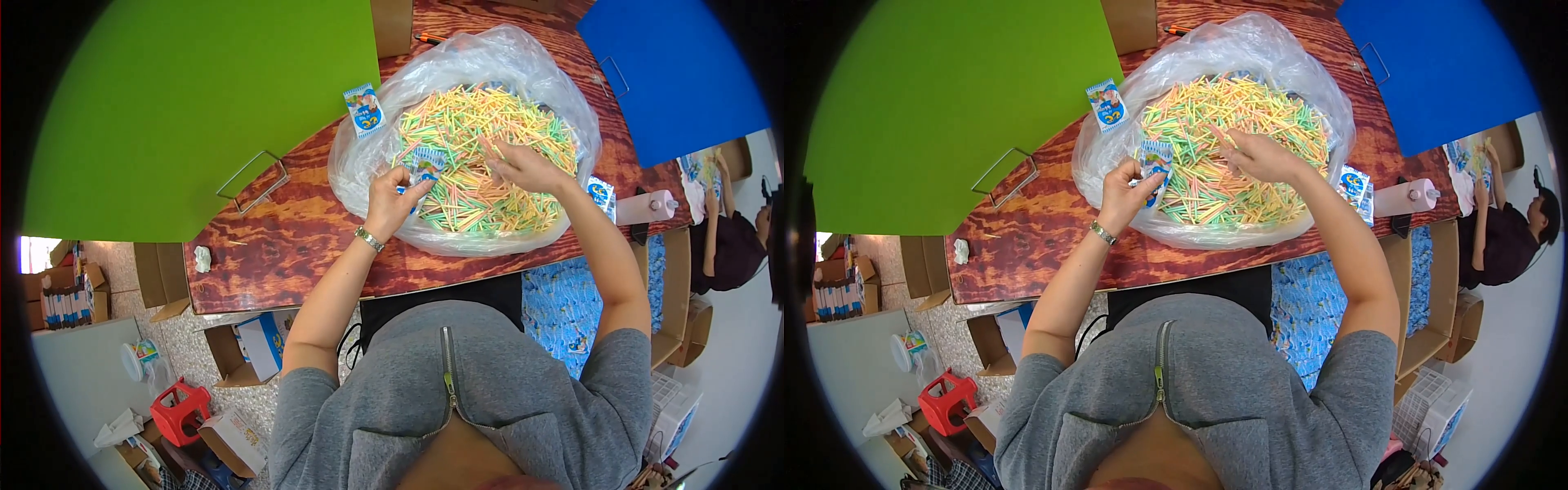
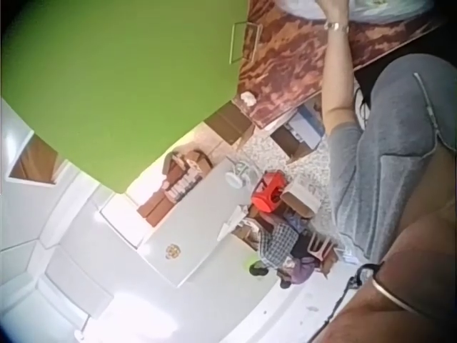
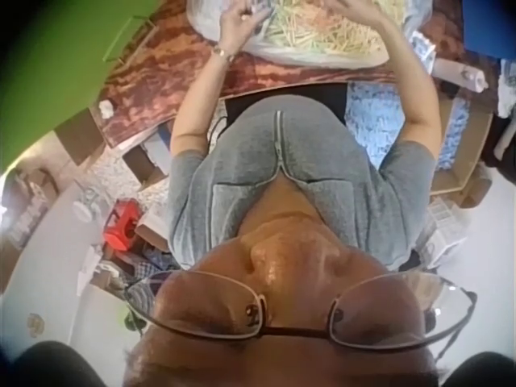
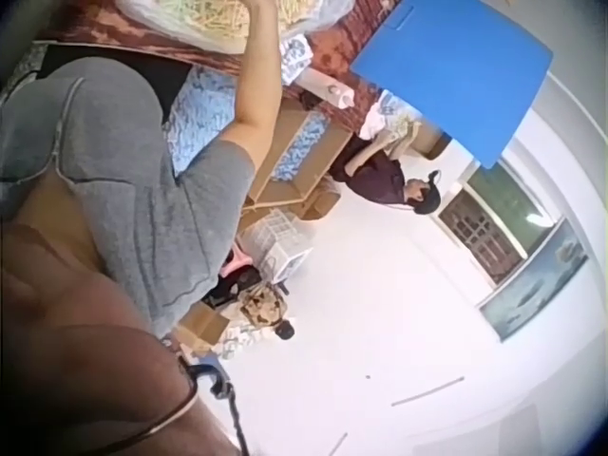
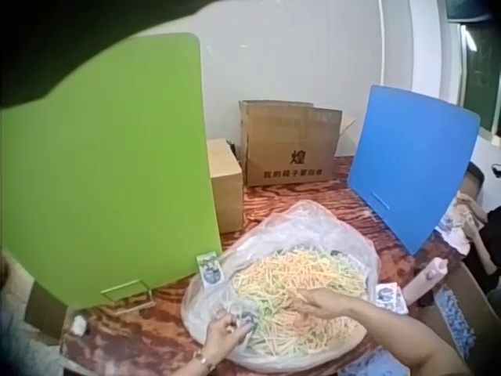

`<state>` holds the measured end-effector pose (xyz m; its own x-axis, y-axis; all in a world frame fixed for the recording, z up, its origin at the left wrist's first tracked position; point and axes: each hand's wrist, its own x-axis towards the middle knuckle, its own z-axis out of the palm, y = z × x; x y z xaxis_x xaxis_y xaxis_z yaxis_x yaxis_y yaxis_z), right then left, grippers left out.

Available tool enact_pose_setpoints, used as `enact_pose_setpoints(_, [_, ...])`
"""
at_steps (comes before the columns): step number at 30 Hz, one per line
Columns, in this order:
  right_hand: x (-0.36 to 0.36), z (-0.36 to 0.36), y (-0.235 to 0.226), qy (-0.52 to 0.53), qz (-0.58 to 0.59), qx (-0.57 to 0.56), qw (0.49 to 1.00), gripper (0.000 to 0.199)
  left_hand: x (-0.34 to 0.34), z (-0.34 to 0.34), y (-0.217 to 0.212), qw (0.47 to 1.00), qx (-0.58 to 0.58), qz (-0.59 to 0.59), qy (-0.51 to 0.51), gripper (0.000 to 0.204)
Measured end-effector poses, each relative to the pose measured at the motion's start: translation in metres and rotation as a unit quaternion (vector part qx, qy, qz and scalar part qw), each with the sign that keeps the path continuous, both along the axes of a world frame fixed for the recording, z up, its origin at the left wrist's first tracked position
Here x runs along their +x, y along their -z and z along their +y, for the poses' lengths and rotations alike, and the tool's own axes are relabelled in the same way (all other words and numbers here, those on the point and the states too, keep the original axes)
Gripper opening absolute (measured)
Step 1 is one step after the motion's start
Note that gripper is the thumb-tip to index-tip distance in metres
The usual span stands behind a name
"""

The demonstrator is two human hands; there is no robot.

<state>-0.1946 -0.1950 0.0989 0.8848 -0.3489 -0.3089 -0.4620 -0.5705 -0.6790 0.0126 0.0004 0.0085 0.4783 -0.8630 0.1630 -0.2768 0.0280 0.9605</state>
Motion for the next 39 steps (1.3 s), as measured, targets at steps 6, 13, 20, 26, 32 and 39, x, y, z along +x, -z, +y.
enact_pose_setpoints(6, [0.012,0.007,-0.059,-0.002,0.056,0.134,0.989,0.042,-0.013,0.002,-0.024,0.981,-0.040,-0.184,-0.054,0.033])
enact_pose_setpoints(13, [0.041,0.016,-0.097,-0.134,0.085,0.007,0.987,0.030,-0.011,0.001,-0.029,0.959,-0.065,-0.270,-0.051,0.027])
enact_pose_setpoints(20, [0.069,0.023,-0.107,-0.239,0.148,-0.163,0.946,0.027,-0.009,0.001,-0.029,0.959,-0.070,-0.268,-0.052,0.025])
enact_pose_setpoints(26, [0.084,0.025,-0.103,-0.304,0.207,-0.220,0.904,0.030,-0.011,-0.002,-0.030,0.945,-0.119,-0.296,-0.064,0.026])
enact_pose_setpoints(32, [0.104,0.033,-0.114,-0.265,0.352,-0.174,0.880,0.027,-0.014,-0.004,-0.035,0.932,-0.128,-0.335,-0.061,0.023])
enact_pose_setpoints(39, [0.101,0.040,-0.116,-0.335,0.291,-0.290,0.848,0.036,-0.017,-0.012,-0.037,0.934,-0.143,-0.323,-0.051,0.021])
